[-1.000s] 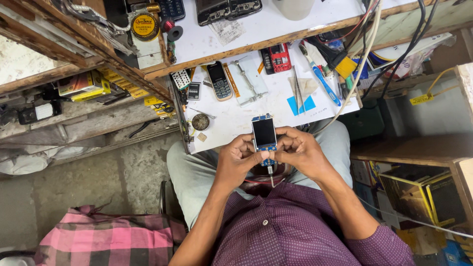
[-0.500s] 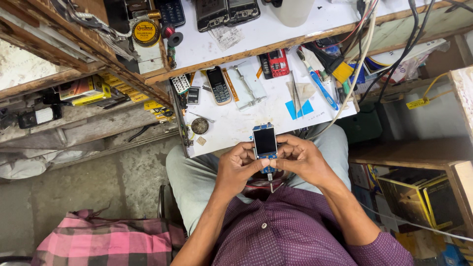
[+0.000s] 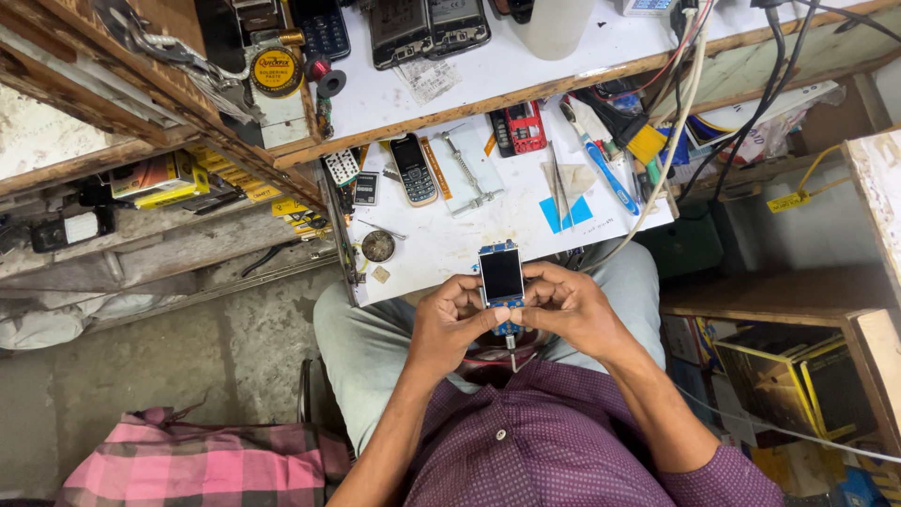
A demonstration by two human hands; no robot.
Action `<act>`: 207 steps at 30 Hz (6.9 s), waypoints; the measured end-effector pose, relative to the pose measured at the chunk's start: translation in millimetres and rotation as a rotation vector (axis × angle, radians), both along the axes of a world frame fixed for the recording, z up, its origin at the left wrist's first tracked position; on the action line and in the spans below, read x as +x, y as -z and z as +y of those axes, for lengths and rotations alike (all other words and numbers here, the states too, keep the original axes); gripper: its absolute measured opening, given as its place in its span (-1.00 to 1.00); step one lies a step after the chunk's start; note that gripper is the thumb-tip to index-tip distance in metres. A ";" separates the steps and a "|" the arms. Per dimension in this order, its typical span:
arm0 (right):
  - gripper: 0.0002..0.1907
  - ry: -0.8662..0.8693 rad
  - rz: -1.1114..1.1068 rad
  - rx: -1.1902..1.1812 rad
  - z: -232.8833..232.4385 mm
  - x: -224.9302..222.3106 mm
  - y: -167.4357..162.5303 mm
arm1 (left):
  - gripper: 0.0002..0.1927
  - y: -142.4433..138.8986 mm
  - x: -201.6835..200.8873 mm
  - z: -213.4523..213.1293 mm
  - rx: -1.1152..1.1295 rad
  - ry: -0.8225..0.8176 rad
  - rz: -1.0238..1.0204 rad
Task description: The person sits at a repair workbench holding a feature phone and uses tweezers to work on its keypad area. They connect a cable to the phone, pry the casing open, remove the back cover and battery, work on the internal components with tweezers, and then press the casing back together.
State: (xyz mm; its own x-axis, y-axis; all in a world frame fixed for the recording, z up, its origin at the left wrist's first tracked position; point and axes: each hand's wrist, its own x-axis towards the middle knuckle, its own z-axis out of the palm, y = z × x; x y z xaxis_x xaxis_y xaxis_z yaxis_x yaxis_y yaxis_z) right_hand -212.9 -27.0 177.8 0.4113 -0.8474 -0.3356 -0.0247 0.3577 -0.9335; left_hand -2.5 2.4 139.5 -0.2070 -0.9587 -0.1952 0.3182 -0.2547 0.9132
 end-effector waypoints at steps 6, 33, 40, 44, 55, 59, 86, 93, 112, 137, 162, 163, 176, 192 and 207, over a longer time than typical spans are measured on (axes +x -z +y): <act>-0.56 0.006 -0.009 0.008 1.0 -0.8 3.2 | -0.64 0.2 -1.2 0.4 -0.014 -0.001 -0.016; -0.55 -0.023 -0.024 0.000 10.5 -6.3 21.7 | -0.63 27.5 -6.7 16.5 0.022 -0.025 0.083; -0.54 -0.027 -0.007 -0.010 17.3 -8.9 28.1 | -0.65 29.0 -8.4 24.0 0.017 -0.027 0.049; -0.56 -0.036 0.003 -0.023 21.6 -10.3 31.7 | -0.66 35.4 -9.8 28.6 0.001 -0.030 0.067; -0.56 -0.034 0.013 0.003 31.2 -10.2 40.7 | -0.66 44.1 -9.6 40.6 0.039 -0.032 0.080; -0.55 -0.034 0.017 -0.005 30.7 -8.7 40.5 | -0.66 44.3 -9.5 40.5 0.040 -0.033 0.079; -0.57 -0.072 0.009 -0.023 16.8 -1.3 27.4 | -0.71 48.9 -7.3 27.1 -0.006 -0.060 0.076; -0.52 -0.047 0.044 -0.046 8.4 -2.8 13.7 | -0.68 39.6 -0.8 16.0 0.015 -0.128 0.132; -0.40 0.225 1.018 -0.769 -81.2 -18.0 0.9 | -0.66 24.1 8.1 4.3 0.020 -0.242 0.083; -0.80 0.383 -0.415 -0.075 -13.0 -37.5 31.4 | -0.67 44.5 13.7 -6.7 0.122 -0.204 0.945; -0.80 0.226 -0.771 -0.045 50.1 48.5 11.6 | -0.58 29.6 13.8 7.3 0.043 -0.059 1.271; -0.79 0.229 -0.776 -0.029 50.9 48.6 12.0 | -0.58 29.6 13.3 7.0 0.039 -0.062 1.256; -0.87 0.258 -0.745 0.011 50.8 52.6 22.6 | -0.61 31.5 12.7 10.1 0.070 -0.098 1.193; -0.87 0.273 -0.733 0.010 54.3 57.3 33.9 | -0.58 28.5 7.1 9.5 0.078 -0.085 1.230; -0.86 0.313 -0.817 0.159 43.9 51.0 39.3 | -0.56 35.6 2.5 6.5 0.083 -0.155 1.156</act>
